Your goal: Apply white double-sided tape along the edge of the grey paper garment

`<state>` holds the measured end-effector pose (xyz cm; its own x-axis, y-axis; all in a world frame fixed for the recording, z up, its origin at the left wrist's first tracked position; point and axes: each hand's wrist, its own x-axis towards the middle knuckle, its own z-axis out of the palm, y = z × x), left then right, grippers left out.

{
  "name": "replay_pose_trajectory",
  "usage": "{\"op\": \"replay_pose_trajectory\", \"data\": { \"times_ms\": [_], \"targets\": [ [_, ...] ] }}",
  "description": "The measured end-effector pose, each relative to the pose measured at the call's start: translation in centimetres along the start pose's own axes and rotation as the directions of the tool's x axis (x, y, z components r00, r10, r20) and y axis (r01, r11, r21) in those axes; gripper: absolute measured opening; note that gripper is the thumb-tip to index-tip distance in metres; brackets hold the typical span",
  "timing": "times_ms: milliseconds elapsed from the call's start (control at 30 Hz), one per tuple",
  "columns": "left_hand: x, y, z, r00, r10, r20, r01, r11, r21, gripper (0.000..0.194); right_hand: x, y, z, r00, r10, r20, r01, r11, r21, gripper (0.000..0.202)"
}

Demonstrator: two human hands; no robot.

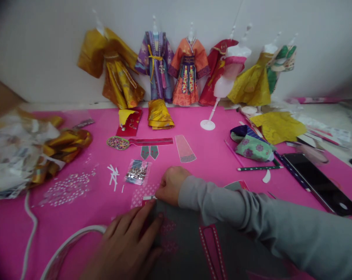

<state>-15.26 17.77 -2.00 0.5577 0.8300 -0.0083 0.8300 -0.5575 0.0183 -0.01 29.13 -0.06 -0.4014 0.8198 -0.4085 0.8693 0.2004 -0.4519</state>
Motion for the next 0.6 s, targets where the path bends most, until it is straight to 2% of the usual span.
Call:
{"op": "replay_pose_trajectory", "data": {
  "times_ms": [600],
  "targets": [
    [0.08, -0.07, 0.24, 1.0, 0.017, -0.011, -0.017, 1.0, -0.016, 0.042, -0.02, 0.03, -0.08, 1.0, 0.002, -0.009, -0.002, 1.0, -0.012, 0.013]
  ]
}}
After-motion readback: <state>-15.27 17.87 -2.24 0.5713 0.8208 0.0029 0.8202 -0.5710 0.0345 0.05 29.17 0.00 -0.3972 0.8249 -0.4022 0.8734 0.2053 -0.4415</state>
